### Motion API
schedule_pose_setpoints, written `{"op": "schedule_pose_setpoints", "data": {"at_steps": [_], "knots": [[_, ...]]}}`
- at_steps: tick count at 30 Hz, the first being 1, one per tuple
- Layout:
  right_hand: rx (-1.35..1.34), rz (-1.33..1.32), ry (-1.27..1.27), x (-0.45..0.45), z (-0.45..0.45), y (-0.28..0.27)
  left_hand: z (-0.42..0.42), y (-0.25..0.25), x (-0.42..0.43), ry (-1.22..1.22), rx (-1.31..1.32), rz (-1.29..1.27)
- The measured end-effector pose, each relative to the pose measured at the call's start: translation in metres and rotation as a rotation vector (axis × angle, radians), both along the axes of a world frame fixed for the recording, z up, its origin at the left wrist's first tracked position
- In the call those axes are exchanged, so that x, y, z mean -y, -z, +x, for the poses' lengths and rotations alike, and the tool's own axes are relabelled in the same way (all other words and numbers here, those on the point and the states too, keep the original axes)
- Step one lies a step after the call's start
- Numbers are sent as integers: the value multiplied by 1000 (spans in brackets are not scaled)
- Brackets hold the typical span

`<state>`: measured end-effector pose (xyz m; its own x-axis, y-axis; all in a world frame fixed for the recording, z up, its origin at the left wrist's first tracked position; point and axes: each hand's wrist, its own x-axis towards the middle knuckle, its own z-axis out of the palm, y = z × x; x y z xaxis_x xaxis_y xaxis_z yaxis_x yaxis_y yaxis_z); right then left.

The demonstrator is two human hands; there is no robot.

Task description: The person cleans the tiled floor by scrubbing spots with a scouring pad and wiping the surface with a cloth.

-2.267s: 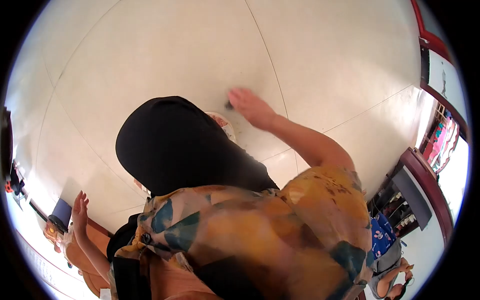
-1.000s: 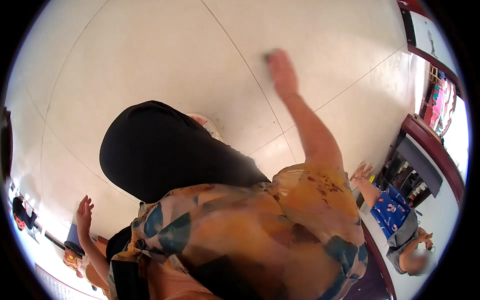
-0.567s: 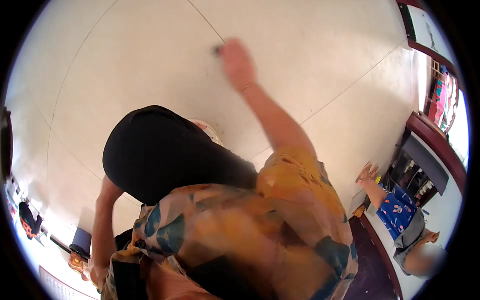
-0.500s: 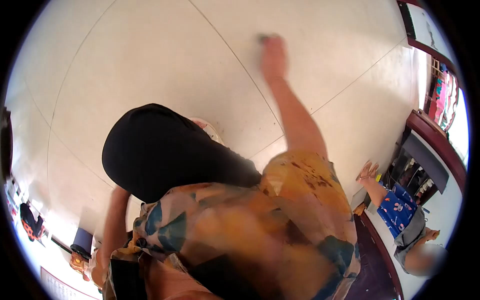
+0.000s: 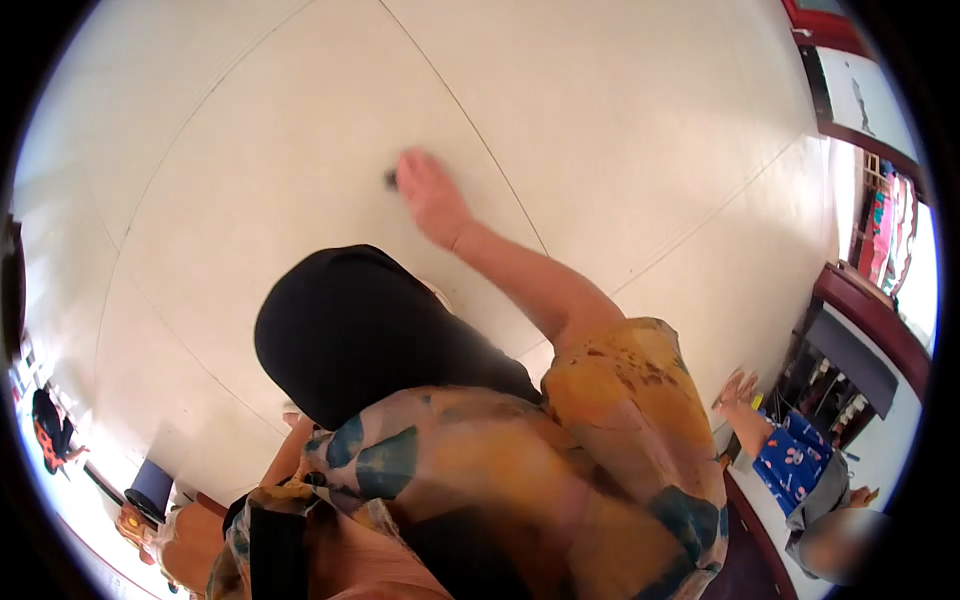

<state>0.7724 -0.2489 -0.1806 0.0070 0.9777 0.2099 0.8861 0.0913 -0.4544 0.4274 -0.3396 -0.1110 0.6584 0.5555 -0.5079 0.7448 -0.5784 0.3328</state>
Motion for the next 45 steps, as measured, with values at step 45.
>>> {"op": "schedule_pose_setpoints", "data": {"at_steps": [45], "knots": [[691,-218,877,-50,323,27,76,6,-232,-339,-268,-131]]}}
